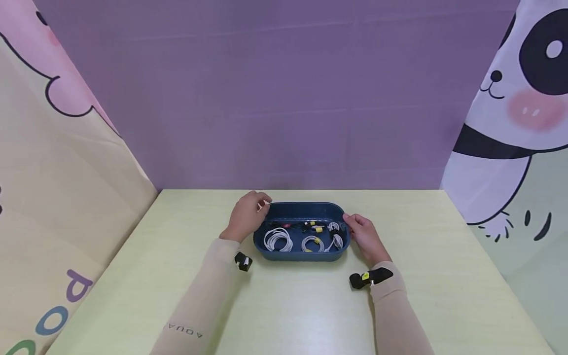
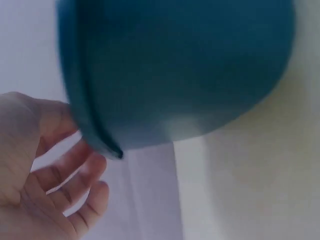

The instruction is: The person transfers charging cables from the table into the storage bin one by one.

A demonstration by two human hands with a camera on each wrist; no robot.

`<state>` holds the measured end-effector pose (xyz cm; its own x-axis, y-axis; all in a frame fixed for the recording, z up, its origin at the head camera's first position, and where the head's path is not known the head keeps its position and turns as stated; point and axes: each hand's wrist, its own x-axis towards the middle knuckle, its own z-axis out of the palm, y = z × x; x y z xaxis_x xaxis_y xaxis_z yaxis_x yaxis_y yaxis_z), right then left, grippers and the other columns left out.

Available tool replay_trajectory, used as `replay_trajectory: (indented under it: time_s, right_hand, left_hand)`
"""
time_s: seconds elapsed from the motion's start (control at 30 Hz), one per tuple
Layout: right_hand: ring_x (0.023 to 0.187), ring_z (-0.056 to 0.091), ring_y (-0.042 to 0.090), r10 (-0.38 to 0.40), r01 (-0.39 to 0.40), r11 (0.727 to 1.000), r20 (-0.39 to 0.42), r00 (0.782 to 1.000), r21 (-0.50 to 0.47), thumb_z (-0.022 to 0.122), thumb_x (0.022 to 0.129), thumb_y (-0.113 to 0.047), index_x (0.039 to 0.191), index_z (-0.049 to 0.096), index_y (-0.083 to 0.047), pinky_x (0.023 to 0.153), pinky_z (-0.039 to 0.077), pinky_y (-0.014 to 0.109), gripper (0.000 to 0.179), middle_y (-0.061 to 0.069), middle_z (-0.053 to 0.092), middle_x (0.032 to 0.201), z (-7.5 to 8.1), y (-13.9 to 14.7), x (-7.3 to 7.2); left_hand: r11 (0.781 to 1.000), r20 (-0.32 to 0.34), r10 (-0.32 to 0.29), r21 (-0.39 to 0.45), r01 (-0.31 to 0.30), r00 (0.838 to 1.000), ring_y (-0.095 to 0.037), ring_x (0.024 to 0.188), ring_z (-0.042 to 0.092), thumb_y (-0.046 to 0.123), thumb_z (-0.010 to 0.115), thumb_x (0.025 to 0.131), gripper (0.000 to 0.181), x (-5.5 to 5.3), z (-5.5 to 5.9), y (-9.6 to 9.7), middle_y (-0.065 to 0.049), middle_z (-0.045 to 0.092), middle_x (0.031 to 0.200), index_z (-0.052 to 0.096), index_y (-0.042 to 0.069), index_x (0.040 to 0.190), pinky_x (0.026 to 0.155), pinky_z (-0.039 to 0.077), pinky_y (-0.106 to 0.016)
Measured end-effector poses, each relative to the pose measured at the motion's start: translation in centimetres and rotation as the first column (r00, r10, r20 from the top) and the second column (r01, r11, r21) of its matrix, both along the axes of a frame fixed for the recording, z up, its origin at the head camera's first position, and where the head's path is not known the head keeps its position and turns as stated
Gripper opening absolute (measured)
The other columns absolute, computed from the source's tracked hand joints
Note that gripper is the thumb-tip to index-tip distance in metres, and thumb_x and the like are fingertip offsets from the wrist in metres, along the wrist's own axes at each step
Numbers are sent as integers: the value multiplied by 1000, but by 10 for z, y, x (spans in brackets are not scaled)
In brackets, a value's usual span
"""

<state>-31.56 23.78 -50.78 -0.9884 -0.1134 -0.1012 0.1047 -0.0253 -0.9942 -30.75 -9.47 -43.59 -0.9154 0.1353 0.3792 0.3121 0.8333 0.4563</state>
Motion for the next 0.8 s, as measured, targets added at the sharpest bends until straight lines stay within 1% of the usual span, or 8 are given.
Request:
replay_trajectory:
  time_s: [0.07,0.13,0.23,0.3,0.4,0.53,0.63,0.8]
  right_hand:
    - [79,55,5,3,-3,1000,-2,1000,0,58,104,-39,89,60,-13,70,49,16,30,-8,56,85,0,-1,0]
    - [79,55,5,-1,1,1000,-3,1000,-4,59,104,-39,89,60,-13,70,49,16,30,-8,56,85,1,-2,1]
    - [78,54,4,-1,1,1000,-3,1000,-7,58,105,-38,88,60,-14,70,49,16,29,-9,56,85,2,-2,0]
    - [78,54,4,-5,5,1000,-1,1000,-8,58,105,-37,87,60,-15,70,49,16,29,-9,56,84,2,-2,0]
    - [78,54,4,-10,10,1000,-5,1000,-14,58,105,-36,86,60,-15,69,49,16,28,-9,56,84,0,-3,0]
    - [76,55,3,-7,6,999,-20,1000,-34,59,105,-33,84,60,-15,69,49,16,28,-10,56,82,-2,-4,-1]
    - [75,56,3,-4,3,999,-22,1000,-44,58,105,-32,84,59,-14,68,50,17,28,-10,57,81,-3,-5,-1]
    - [76,55,3,-17,17,1000,-10,1000,-18,58,105,-34,86,58,-15,68,49,16,28,-10,56,83,-2,-2,-1]
  left_hand:
    - [997,7,38,60,-39,999,-23,76,58,17,66,98,23,2,-6,-6,-12,66,100,71,11,120,63,48,-36]
    - [993,27,63,103,-66,998,-23,73,57,18,66,98,28,3,-12,-11,-13,65,102,68,10,125,62,45,-35]
    - [986,73,79,140,-89,994,-22,71,57,22,65,99,31,6,-20,-17,-12,66,99,66,8,127,62,44,-34]
    - [984,104,77,155,-93,992,-20,70,57,24,63,101,29,7,-25,-20,-10,67,95,67,8,125,62,43,-33]
    - [980,130,73,174,-95,989,-19,69,58,26,62,102,26,8,-30,-23,-8,69,91,69,10,121,60,43,-31]
    - [977,129,74,189,-98,989,-18,68,58,27,62,102,24,9,-34,-25,-6,70,88,71,11,118,59,43,-30]
    - [979,120,75,182,-96,990,-17,67,57,27,61,102,25,10,-37,-26,-6,69,87,71,10,118,59,43,-30]
    - [982,136,71,166,-94,988,-17,68,56,29,59,104,26,9,-38,-24,-5,68,87,70,11,118,59,42,-29]
